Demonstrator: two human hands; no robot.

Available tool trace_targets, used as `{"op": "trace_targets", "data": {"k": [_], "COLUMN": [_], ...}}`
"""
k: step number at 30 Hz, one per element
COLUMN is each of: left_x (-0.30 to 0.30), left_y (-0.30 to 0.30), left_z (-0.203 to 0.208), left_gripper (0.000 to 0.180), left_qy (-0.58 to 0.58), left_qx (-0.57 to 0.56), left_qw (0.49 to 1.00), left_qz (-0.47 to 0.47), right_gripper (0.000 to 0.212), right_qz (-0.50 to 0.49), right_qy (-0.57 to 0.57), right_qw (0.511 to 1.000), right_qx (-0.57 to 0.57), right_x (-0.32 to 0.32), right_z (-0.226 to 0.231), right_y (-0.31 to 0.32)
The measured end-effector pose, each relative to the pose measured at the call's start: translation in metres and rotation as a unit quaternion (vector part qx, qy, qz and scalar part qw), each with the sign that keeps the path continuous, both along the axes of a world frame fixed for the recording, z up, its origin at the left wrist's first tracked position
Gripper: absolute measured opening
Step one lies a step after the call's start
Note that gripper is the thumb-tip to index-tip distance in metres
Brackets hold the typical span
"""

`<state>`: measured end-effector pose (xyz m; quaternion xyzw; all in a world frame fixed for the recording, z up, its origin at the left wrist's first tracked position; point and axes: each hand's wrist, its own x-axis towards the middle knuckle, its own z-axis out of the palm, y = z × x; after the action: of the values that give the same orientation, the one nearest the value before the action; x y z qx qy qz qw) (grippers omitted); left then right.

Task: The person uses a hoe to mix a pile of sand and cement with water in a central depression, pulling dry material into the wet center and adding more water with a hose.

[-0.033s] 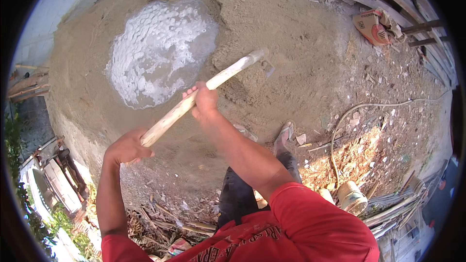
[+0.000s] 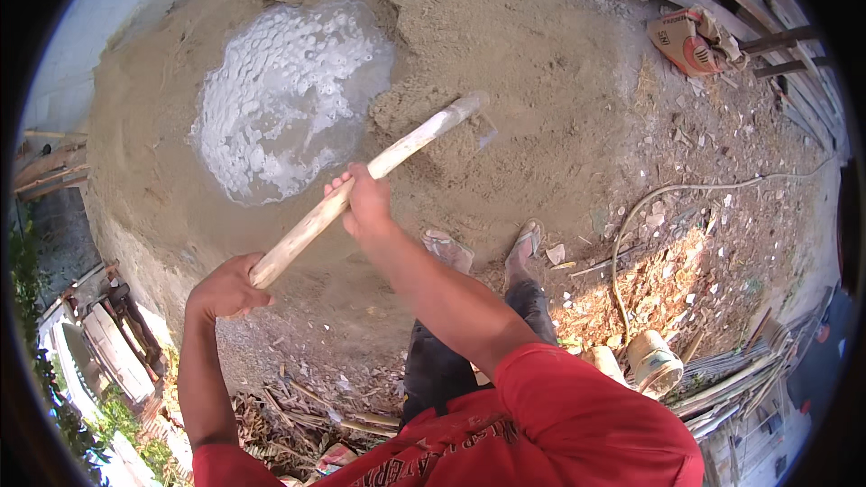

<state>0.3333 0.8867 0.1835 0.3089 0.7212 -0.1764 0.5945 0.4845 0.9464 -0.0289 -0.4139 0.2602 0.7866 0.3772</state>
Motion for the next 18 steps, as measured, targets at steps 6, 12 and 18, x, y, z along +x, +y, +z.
{"op": "trace_targets", "data": {"k": [6,12,18], "left_x": [0.18,0.435,0.455], "left_y": [-0.125,-0.084,0.002], "left_z": [-0.155,-0.357,-0.441], "left_gripper": [0.049,0.043,0.033], "left_qy": [-0.118,-0.317,-0.341], "left_qx": [-0.037,-0.007,0.026], "left_qw": [0.981,0.915,0.91], "left_qz": [0.148,0.25,0.233], "right_gripper": [0.012,0.012,0.017], "right_qz": [0.04,0.247,0.287], "right_qy": [-0.217,-0.496,-0.51], "right_qw": [0.975,0.831,0.81], "right_qx": [0.022,0.047,0.036], "right_x": [0.189,0.447,0.485], "right_z": [-0.094,-0.268,-0.353], "right_y": [-0.074,0.003,0.083]}}
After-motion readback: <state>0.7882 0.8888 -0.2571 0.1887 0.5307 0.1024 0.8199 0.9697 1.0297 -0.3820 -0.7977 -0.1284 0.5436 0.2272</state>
